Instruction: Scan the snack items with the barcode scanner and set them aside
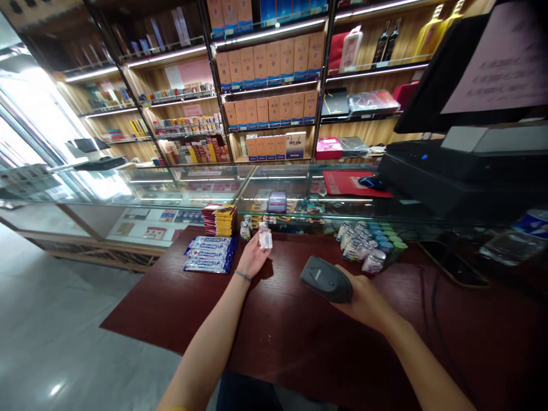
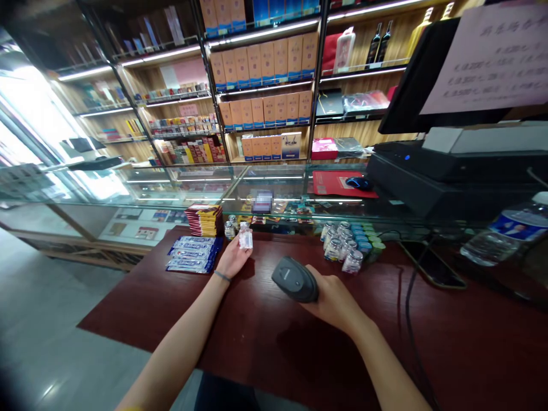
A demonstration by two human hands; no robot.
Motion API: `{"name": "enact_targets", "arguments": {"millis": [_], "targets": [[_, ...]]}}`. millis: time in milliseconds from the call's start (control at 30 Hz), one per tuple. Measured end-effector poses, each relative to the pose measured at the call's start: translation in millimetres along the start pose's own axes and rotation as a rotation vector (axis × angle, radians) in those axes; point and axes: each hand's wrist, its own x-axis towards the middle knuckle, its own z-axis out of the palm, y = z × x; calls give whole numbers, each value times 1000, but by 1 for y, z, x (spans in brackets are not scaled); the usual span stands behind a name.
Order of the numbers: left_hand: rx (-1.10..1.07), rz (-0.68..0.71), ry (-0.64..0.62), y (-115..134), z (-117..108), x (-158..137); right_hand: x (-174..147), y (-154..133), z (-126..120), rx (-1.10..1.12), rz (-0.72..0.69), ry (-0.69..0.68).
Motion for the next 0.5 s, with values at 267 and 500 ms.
{"name": "enact_targets", "arguments": {"millis": [267, 500], "targets": [[-205, -37, 22, -8, -2, 6, 0, 11, -6, 60, 15, 55], [294, 273, 260, -9, 1, 21, 0, 25, -9, 127, 51, 160]]}}
